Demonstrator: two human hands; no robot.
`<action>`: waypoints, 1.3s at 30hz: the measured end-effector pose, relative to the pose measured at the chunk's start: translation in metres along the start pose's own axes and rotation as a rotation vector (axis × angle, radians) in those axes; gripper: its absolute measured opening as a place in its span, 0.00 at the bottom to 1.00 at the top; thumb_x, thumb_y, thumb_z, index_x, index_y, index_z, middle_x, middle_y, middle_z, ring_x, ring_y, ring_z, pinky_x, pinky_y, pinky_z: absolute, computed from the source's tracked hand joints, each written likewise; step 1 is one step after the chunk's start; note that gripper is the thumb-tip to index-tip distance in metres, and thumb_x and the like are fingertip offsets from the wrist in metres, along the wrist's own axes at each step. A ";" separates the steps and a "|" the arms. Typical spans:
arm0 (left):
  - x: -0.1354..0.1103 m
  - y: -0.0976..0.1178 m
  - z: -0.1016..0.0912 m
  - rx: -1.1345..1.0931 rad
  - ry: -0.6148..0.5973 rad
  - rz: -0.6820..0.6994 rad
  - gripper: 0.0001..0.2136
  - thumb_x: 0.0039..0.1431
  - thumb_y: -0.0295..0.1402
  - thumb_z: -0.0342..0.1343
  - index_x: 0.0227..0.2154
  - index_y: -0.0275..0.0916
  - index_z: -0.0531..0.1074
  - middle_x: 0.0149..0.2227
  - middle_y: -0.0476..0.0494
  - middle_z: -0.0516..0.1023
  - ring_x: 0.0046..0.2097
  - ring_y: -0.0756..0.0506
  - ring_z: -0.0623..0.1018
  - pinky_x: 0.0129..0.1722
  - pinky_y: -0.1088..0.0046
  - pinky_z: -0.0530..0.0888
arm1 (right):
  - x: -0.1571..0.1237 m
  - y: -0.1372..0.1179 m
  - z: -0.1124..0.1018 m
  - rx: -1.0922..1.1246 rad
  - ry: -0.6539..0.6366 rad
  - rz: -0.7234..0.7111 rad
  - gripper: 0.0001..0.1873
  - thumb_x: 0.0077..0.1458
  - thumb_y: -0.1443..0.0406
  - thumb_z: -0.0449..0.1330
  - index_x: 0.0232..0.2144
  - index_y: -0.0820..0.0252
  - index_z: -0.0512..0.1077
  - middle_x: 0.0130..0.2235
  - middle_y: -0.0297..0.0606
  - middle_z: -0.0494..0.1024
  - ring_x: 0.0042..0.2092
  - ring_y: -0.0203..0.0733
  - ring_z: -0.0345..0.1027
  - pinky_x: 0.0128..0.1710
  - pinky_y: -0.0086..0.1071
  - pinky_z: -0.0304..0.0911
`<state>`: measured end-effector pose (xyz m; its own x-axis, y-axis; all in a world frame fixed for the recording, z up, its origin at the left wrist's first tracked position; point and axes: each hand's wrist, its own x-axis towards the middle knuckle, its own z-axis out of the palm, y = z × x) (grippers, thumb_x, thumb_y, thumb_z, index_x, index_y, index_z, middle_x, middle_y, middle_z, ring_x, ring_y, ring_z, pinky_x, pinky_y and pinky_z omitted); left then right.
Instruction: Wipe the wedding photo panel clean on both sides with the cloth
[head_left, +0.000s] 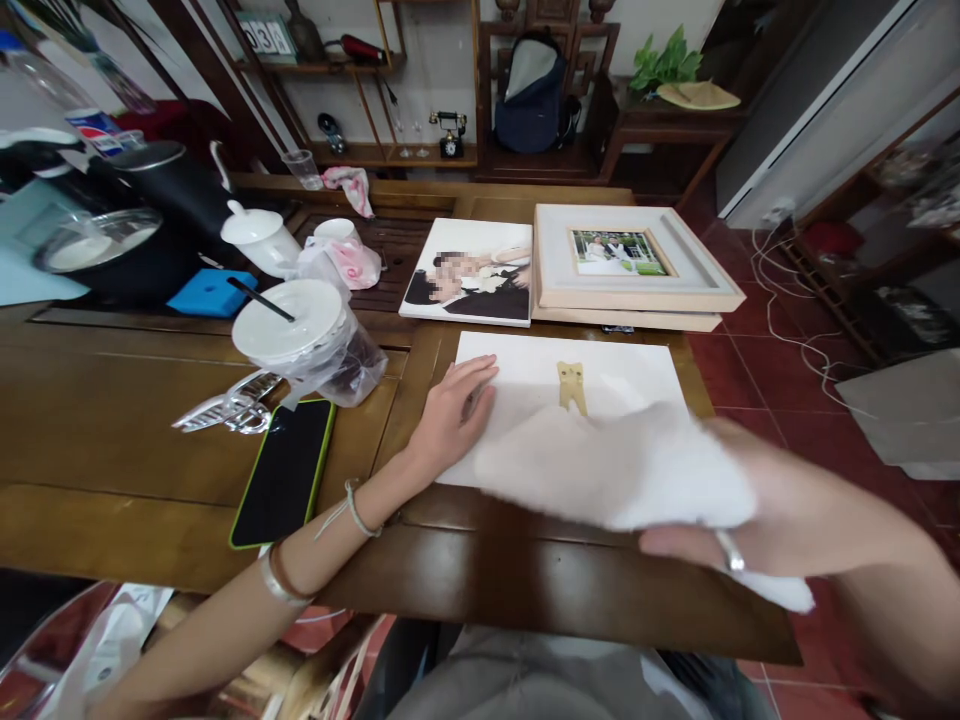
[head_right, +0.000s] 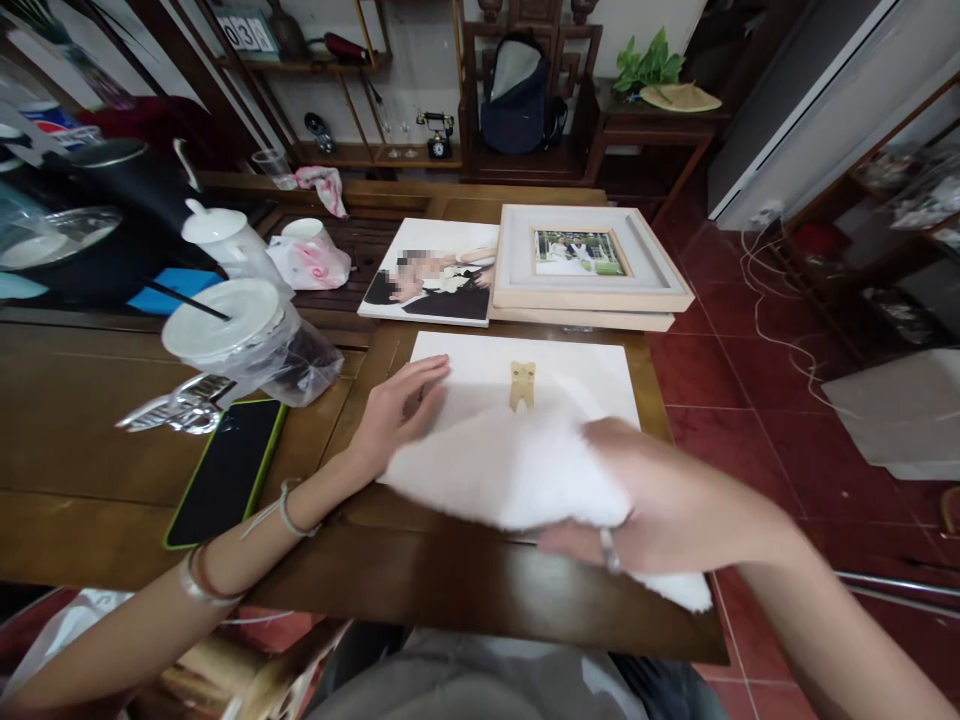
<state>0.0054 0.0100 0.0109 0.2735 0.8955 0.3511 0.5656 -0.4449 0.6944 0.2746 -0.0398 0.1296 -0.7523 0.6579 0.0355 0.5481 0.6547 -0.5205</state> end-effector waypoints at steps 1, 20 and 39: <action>0.000 0.000 0.000 0.005 -0.003 0.003 0.13 0.63 0.31 0.48 0.47 0.37 0.72 0.54 0.38 0.73 0.57 0.42 0.72 0.61 0.54 0.63 | -0.001 0.006 -0.006 0.023 0.096 0.031 0.04 0.50 0.66 0.63 0.32 0.54 0.71 0.31 0.28 0.78 0.29 0.31 0.71 0.30 0.23 0.67; 0.001 -0.002 0.002 0.049 -0.089 0.010 0.11 0.61 0.31 0.52 0.45 0.41 0.74 0.48 0.43 0.78 0.52 0.41 0.75 0.60 0.53 0.63 | 0.132 0.044 0.032 -0.264 -0.050 0.110 0.15 0.43 0.74 0.52 0.37 0.60 0.63 0.33 0.39 0.68 0.40 0.44 0.64 0.34 0.31 0.60; -0.001 -0.003 0.002 0.063 -0.092 -0.017 0.14 0.62 0.31 0.52 0.50 0.39 0.72 0.55 0.41 0.73 0.59 0.42 0.69 0.64 0.51 0.55 | -0.035 0.111 -0.033 0.038 0.070 0.366 0.06 0.42 0.61 0.59 0.25 0.56 0.70 0.27 0.35 0.74 0.30 0.44 0.69 0.29 0.37 0.67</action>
<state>0.0056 0.0107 0.0073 0.3321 0.9012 0.2786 0.6177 -0.4309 0.6578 0.3737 0.0218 0.0990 -0.4813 0.8707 -0.1014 0.7615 0.3579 -0.5404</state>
